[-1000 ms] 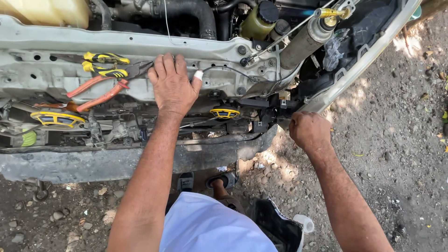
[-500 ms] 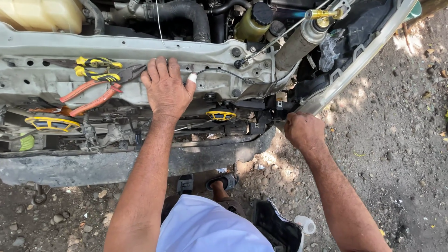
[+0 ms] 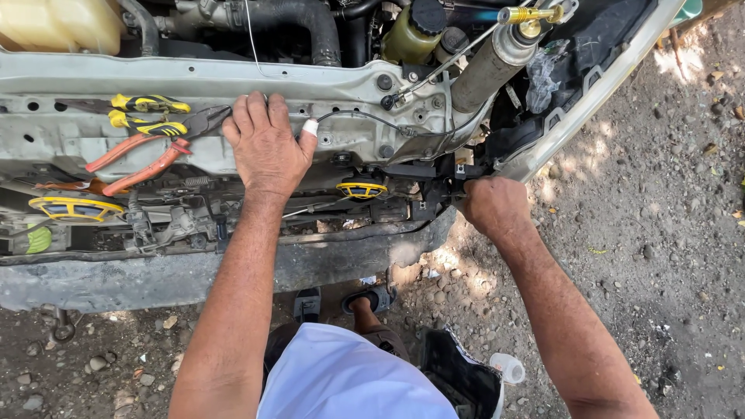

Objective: Repairing the front-end wiring and components of a vehicle.

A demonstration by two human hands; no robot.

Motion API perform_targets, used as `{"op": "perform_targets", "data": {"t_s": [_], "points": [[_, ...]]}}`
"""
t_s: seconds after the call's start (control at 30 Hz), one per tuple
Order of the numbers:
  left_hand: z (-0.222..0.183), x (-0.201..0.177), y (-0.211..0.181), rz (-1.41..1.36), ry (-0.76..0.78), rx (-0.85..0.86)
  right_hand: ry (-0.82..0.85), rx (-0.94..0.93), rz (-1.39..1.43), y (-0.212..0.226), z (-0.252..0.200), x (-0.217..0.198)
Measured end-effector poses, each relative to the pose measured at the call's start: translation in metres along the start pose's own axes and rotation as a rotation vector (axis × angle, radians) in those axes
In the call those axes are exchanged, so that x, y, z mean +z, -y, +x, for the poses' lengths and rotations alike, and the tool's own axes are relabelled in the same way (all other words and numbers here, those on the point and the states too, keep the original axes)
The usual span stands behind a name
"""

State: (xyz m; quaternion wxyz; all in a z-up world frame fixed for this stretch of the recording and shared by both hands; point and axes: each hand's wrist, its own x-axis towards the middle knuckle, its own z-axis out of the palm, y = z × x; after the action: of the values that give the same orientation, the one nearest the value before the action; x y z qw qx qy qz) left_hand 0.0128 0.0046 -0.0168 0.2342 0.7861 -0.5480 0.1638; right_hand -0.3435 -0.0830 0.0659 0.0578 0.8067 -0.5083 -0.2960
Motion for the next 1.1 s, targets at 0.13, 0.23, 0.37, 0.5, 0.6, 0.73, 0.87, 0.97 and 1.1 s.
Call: {"op": "perform_targets", "data": {"t_s": [0.13,0.23,0.37,0.5,0.6,0.73,0.87,0.97,1.1], "points": [[0.001,-0.002,-0.001,-0.004,0.002,-0.006,-0.108,-0.047,0.006,0.004,0.009,0.0],[0.0,-0.002,0.0,-0.003,0.004,-0.006,0.004,-0.048,-0.081,0.011,0.014,-0.006],[0.0,0.0,0.0,0.012,0.003,-0.004,0.002,-0.048,-0.038,0.011,0.017,-0.01],[0.001,-0.002,0.0,0.028,0.018,-0.006,0.057,-0.031,-0.005,0.016,0.005,-0.038],[0.003,-0.005,-0.001,0.006,0.016,-0.01,0.132,-0.032,-0.029,0.002,0.046,0.029],[0.001,-0.007,-0.002,0.007,0.018,-0.022,-0.077,-0.041,0.035,0.002,0.04,0.043],[0.002,-0.002,-0.001,0.002,0.004,-0.017,0.015,0.026,0.004,0.005,0.022,0.003],[0.0,-0.01,-0.004,0.005,0.004,-0.016,0.084,0.061,-0.003,0.004,-0.004,-0.033],[0.005,-0.012,-0.005,0.0,0.015,-0.026,-0.131,0.012,0.132,-0.013,-0.06,-0.091]]}}
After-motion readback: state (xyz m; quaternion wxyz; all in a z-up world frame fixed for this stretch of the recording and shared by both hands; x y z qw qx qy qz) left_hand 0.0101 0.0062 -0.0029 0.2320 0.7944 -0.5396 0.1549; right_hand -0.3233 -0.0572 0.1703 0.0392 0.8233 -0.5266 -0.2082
